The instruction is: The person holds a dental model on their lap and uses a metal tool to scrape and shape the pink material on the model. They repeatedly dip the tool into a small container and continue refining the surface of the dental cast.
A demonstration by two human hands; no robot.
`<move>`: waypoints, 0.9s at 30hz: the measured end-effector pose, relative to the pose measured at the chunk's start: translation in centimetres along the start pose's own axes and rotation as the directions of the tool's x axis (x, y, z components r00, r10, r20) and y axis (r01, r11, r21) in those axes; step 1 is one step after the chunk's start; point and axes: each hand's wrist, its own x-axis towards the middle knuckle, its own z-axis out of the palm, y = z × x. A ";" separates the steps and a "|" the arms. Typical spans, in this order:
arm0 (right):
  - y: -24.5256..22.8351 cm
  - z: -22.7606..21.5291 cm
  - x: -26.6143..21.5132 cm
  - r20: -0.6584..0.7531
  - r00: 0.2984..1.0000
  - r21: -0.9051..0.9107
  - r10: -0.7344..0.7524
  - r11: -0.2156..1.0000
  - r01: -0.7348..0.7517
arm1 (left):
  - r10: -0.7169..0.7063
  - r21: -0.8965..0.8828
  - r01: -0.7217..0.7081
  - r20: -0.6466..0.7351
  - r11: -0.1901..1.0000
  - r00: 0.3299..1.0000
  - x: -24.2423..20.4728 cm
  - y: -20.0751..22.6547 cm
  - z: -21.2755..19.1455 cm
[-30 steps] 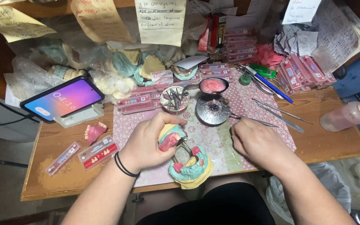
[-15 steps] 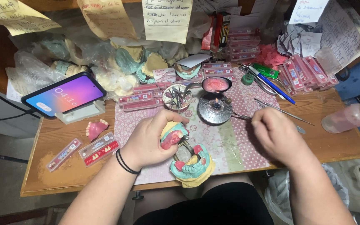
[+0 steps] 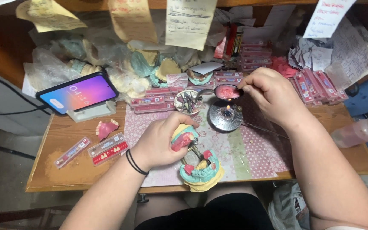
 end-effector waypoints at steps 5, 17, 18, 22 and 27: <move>0.9 1.3 0.6 -0.033 0.999 0.070 0.014 0.997 -0.012 | -0.009 -0.009 0.009 0.008 1.000 1.000 0.1 0.2 -0.3; 2.9 2.0 0.1 -0.112 0.994 -0.006 0.015 1.000 -0.016 | -0.039 -0.016 0.040 0.048 0.999 0.998 -0.3 0.0 -0.2; 3.0 2.0 0.2 -0.113 0.993 -0.006 0.015 1.000 -0.015 | -0.038 -0.012 0.039 0.051 0.999 0.998 -0.3 0.0 -0.2; 1.6 1.3 0.1 -0.105 0.994 0.047 0.025 0.999 -0.020 | -0.038 -0.025 0.040 0.063 0.999 0.997 -0.3 -0.1 -0.2; -0.4 -1.4 -0.8 -0.073 0.978 -0.019 0.197 0.980 -0.199 | 0.001 0.081 -0.010 0.119 0.997 0.993 -0.5 -0.5 -0.2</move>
